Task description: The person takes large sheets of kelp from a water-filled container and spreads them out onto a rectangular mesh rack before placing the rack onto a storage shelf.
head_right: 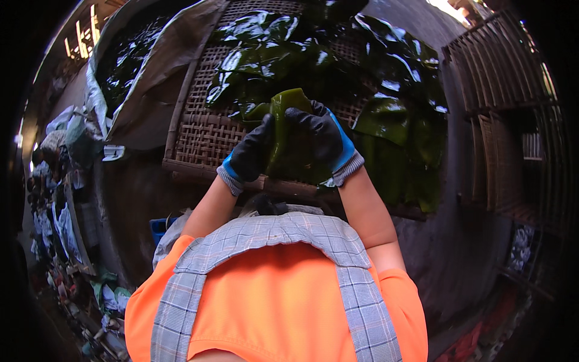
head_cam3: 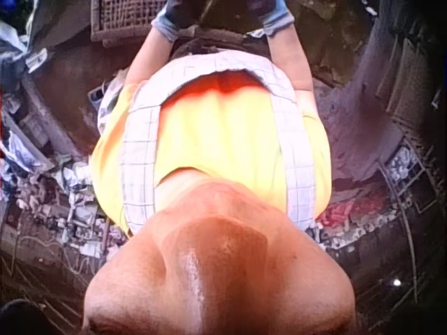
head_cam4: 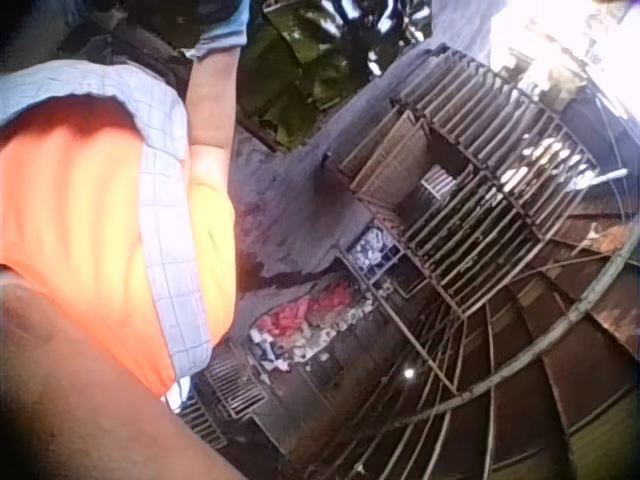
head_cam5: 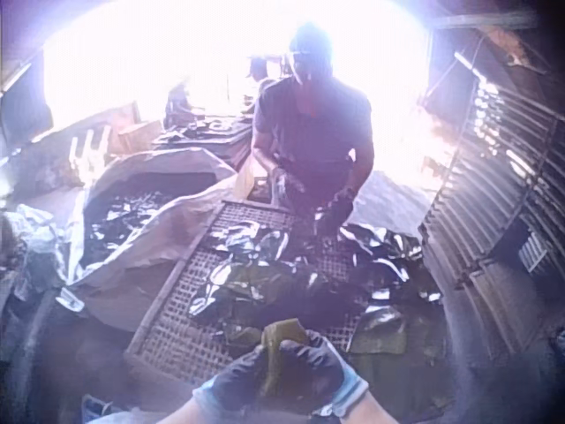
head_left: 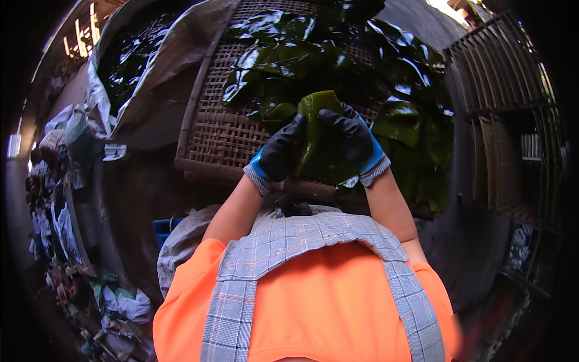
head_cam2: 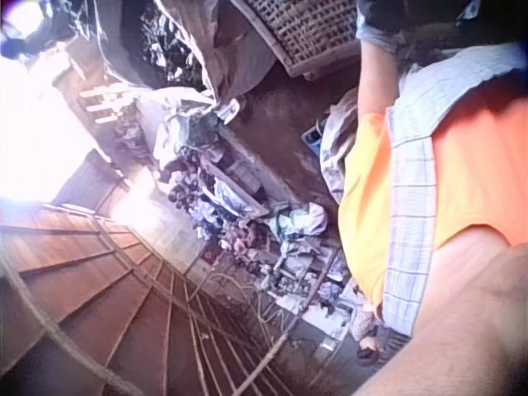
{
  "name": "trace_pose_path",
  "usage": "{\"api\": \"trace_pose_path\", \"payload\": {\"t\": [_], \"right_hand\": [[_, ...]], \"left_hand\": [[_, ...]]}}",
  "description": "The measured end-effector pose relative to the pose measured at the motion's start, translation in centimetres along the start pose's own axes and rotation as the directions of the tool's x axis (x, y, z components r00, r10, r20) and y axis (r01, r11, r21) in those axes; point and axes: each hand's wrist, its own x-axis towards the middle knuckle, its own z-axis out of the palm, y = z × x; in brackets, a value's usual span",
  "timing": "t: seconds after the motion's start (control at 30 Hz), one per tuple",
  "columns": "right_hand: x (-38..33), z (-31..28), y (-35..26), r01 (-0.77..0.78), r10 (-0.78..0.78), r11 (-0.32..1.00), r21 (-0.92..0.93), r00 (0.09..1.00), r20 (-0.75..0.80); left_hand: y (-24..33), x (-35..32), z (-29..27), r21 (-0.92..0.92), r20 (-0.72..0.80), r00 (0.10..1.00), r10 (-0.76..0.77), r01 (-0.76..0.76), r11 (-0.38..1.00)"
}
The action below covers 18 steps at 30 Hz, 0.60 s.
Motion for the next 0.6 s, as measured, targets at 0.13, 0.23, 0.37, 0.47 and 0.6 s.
{"api": "trace_pose_path", "payload": {"t": [0.13, 0.23, 0.37, 0.47, 0.6], "right_hand": [[3.4, 0.4, 3.7, -0.054, 0.054, 0.999, -0.009, 0.998, -0.023], [6.2, -0.1, 10.1, -0.116, 0.044, 0.957, -0.267, 0.964, -0.262], [8.2, -4.4, 16.9, -0.262, -0.002, 0.446, -0.856, 0.956, -0.294], [7.7, -0.9, 11.2, -0.285, 0.08, 0.115, -0.952, 0.958, -0.277], [12.1, 0.1, 6.4, -0.08, -0.217, 0.226, -0.971, 0.967, -0.13]], "left_hand": [[3.2, -2.4, -5.3, 0.481, -0.024, 0.932, 0.361, -0.306, 0.822], [6.2, -3.3, -9.0, 0.604, -0.264, 0.897, 0.355, -0.133, 0.786], [6.0, -2.9, -19.1, 0.893, -0.371, 0.785, 0.496, 0.154, 0.424], [5.2, -3.5, -17.6, 0.823, -0.398, 0.792, 0.463, 0.085, 0.562], [5.1, -3.0, -18.3, 0.822, -0.333, 0.805, 0.49, -0.007, 0.57]]}}
